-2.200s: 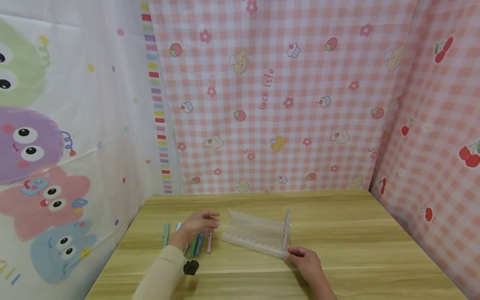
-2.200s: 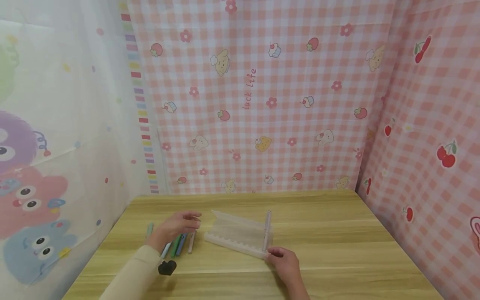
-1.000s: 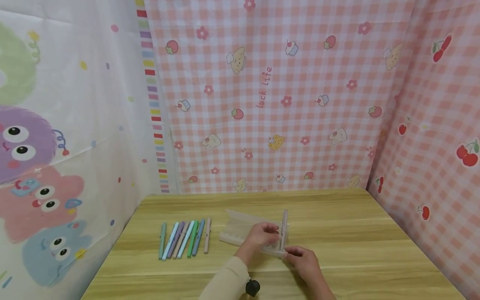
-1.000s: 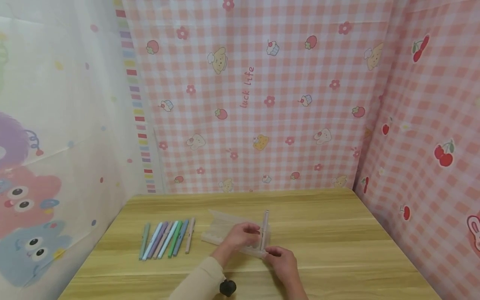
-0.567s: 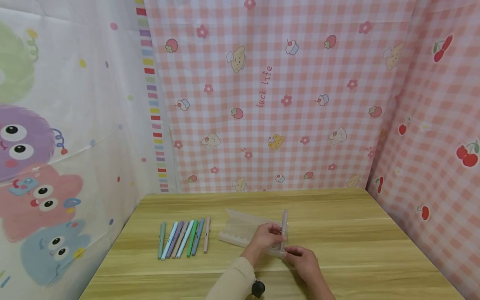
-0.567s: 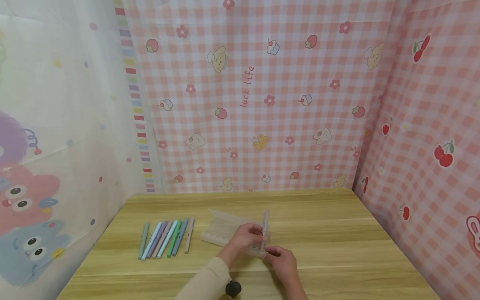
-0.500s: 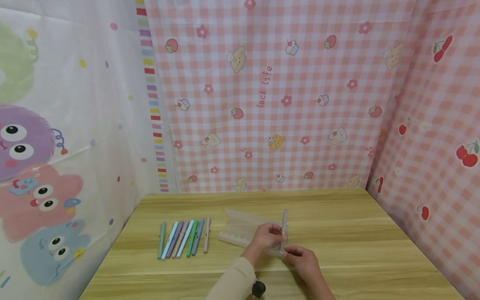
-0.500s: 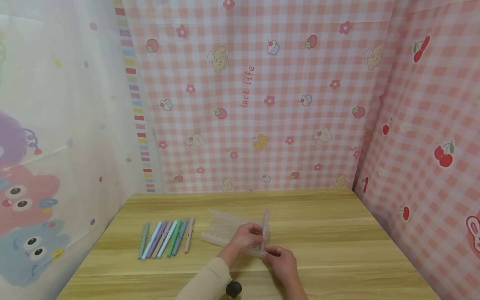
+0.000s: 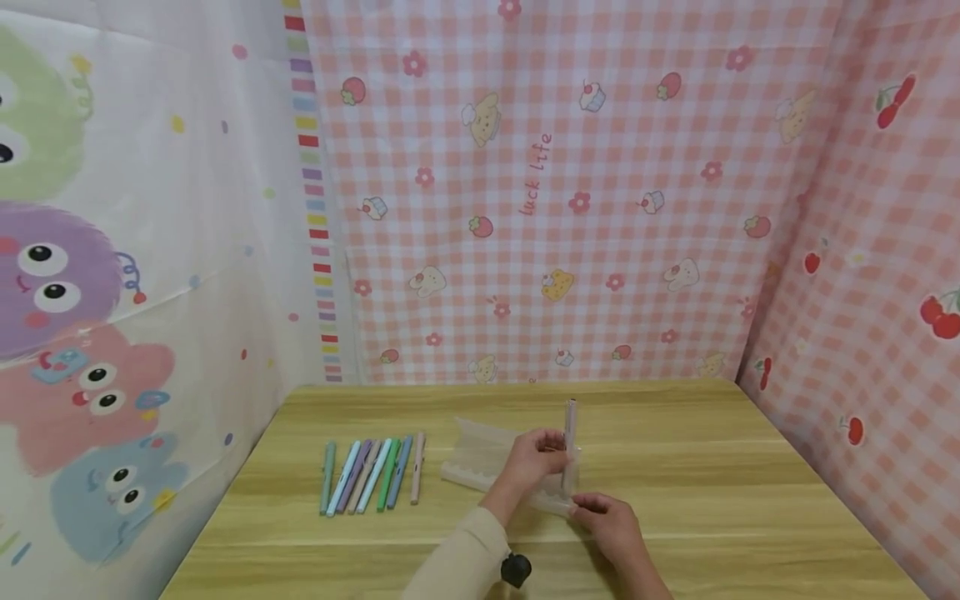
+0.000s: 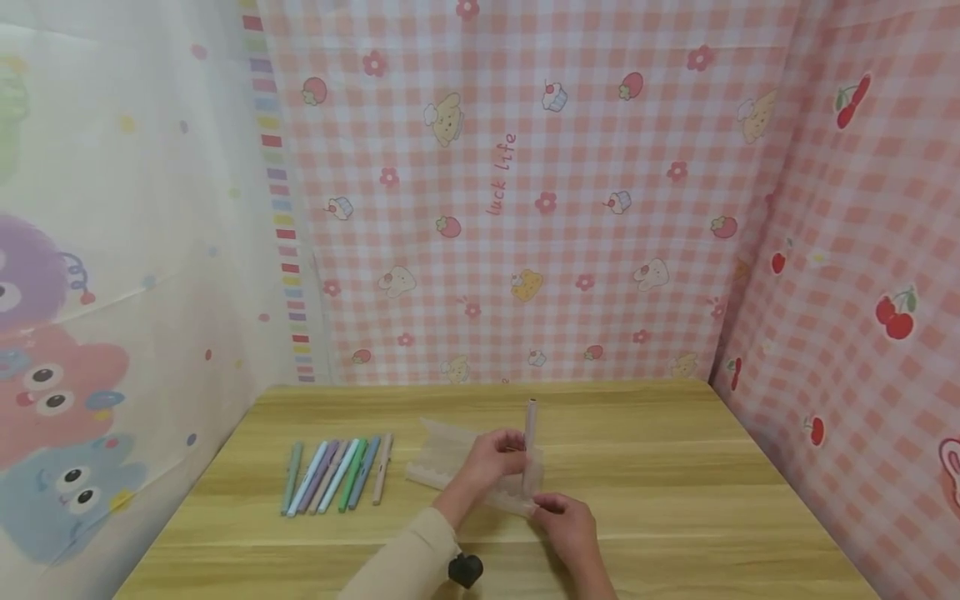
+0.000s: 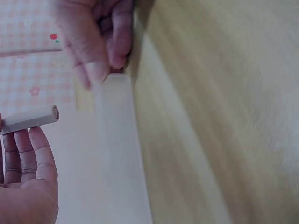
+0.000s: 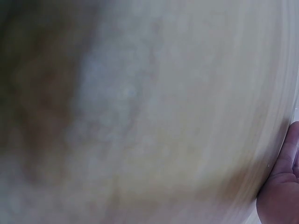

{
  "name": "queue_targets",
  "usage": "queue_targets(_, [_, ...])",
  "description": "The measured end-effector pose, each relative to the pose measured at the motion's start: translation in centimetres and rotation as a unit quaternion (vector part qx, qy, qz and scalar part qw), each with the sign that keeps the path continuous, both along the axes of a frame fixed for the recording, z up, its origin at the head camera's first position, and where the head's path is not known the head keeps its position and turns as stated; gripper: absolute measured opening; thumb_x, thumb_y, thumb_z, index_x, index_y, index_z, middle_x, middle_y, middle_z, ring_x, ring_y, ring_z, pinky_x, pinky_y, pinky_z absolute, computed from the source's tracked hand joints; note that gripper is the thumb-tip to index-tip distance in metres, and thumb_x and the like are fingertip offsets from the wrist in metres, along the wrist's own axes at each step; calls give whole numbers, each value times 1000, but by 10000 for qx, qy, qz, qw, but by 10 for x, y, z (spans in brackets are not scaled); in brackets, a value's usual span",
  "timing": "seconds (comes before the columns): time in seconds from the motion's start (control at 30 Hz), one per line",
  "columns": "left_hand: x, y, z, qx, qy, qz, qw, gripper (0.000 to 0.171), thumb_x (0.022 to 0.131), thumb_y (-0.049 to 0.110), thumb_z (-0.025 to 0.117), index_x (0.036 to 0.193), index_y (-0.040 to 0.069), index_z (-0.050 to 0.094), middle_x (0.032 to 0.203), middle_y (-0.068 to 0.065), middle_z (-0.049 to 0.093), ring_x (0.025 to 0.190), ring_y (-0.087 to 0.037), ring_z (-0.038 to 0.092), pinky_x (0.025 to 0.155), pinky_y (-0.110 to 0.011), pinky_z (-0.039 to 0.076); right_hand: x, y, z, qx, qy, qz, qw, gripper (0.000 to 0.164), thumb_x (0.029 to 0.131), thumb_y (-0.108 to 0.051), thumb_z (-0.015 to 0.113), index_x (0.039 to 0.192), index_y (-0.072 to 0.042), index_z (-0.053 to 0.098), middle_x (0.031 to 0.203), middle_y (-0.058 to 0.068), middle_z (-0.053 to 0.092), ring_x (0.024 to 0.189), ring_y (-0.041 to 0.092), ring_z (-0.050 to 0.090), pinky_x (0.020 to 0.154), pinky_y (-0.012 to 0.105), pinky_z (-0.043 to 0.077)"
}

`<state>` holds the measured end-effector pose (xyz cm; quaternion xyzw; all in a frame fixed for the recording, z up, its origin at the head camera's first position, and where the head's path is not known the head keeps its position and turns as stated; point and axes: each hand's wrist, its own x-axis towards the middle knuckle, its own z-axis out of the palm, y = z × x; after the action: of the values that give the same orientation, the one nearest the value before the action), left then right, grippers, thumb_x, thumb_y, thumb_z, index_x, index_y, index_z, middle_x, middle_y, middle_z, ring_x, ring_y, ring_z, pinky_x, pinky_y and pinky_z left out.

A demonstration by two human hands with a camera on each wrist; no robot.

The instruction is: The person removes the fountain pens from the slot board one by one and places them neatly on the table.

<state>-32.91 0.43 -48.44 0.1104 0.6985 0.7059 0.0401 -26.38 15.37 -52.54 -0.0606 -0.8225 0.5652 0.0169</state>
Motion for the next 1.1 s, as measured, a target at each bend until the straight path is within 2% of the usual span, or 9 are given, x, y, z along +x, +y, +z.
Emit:
queue_targets(0.1, [-2,-5,5,193,-102,22,9998,18,86,-4,71,103,-5,67,91,-9,66,81,-12,61,77,-34,57,0,0,0,-27,-12,1,10000,20,87,-10,74,103,3,74,99,10,72,88,18,60,74,30,48])
queue_targets(0.2, [2,-13,20,263,-106,56,9996,21,86,-5,70,107,-7,65,93,-9,65,82,-13,61,77,-35,58,1,-1,0,-31,32,-20,10000,20,87,-10,75,102,3,74,99,11,72,88,17,60,74,30,48])
queue_targets(0.3, [0,-23,27,222,-133,105,9996,22,88,-6,68,109,-8,65,94,-9,65,82,-13,61,76,-35,58,1,-1,0,-37,64,-42,10000,20,86,-10,75,101,3,74,98,10,72,86,16,59,74,30,48])
queue_targets(0.37, [-4,-29,27,236,-162,147,9995,23,88,-5,68,110,-6,65,95,-8,65,82,-13,61,76,-35,58,1,-1,0,-11,90,-45,9999,20,86,-10,75,101,3,74,97,10,72,85,16,59,73,30,48])
queue_targets(0.47, [-16,-37,17,218,-175,303,9991,24,88,-5,69,112,-5,66,96,-8,64,83,-14,61,75,-35,57,1,-1,0,-13,109,-55,9999,20,86,-10,76,100,3,74,96,10,72,85,16,59,73,30,48])
queue_targets(0.53, [-18,-42,16,215,-206,391,9988,26,88,-3,70,114,-4,66,96,-7,64,83,-14,61,75,-36,57,1,-1,-1,-1,113,-56,9999,20,86,-10,76,101,3,74,96,9,72,86,16,59,73,30,48])
queue_targets(0.73, [-19,-55,20,197,-212,463,9985,30,90,1,70,119,-3,65,98,-7,63,85,-15,62,78,-38,56,0,-1,-2,-9,114,-64,9999,20,85,-10,76,101,2,74,96,9,72,87,17,60,74,30,49])
queue_targets(1.1, [-23,-79,29,103,-297,607,9977,27,93,8,69,119,1,65,98,-4,61,88,-18,61,78,-36,54,0,-1,0,4,56,-35,10000,20,86,-11,75,101,2,74,97,8,72,89,17,60,75,30,49])
